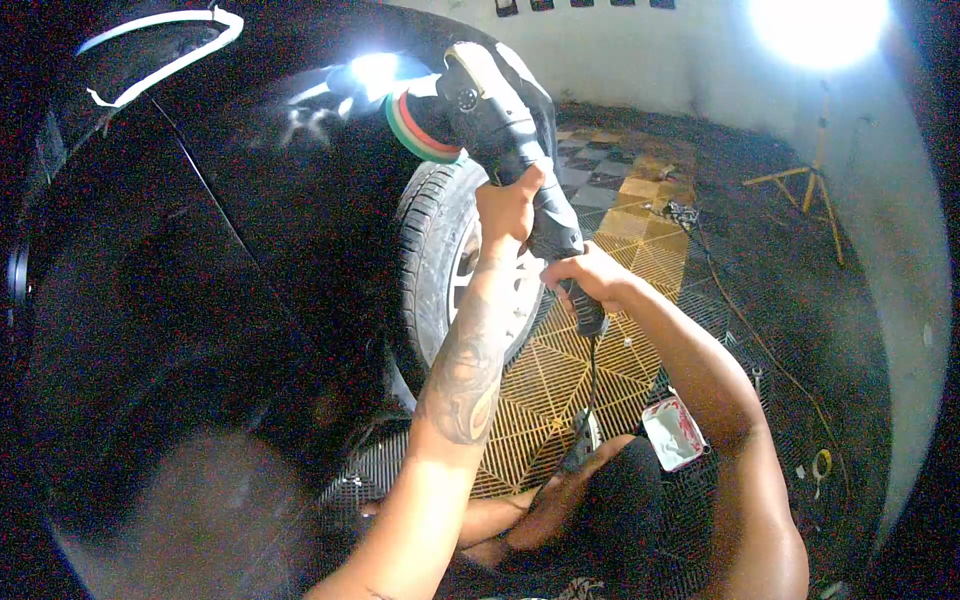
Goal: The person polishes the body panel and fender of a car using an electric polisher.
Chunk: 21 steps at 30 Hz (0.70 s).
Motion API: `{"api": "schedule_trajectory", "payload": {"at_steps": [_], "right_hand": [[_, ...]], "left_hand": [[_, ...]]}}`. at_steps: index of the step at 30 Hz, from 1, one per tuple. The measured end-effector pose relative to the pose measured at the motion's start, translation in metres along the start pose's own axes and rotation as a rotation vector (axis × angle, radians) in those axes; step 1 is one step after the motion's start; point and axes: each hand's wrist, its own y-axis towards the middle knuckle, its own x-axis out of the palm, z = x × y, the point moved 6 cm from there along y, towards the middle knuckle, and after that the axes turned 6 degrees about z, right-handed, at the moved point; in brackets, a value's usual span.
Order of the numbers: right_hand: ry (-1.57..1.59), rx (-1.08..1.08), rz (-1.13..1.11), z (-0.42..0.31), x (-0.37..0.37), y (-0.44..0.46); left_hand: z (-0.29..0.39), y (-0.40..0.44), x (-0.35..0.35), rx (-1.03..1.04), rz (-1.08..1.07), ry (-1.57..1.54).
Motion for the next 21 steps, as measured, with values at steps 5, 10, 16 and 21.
{"api": "schedule_trajectory", "payload": {"at_steps": [5,10,16,21], "right_hand": [[-0.035,-0.048,-0.021,-0.003,0.014,-0.015],[-0.159,-0.089,-0.063,0.014,0.022,-0.023],[-0.151,-0.126,-0.103,0.012,0.028,-0.031],[-0.026,-0.105,-0.079,0.018,0.015,-0.012]], "left_hand": [[0.01,-0.02,-0.012,0.005,-0.023,-0.034],[0.02,-0.047,-0.029,0.194,0.006,-0.077],[0.011,-0.054,-0.034,0.144,-0.018,-0.057],[0.01,-0.038,-0.019,0.108,-0.036,-0.042]]}}
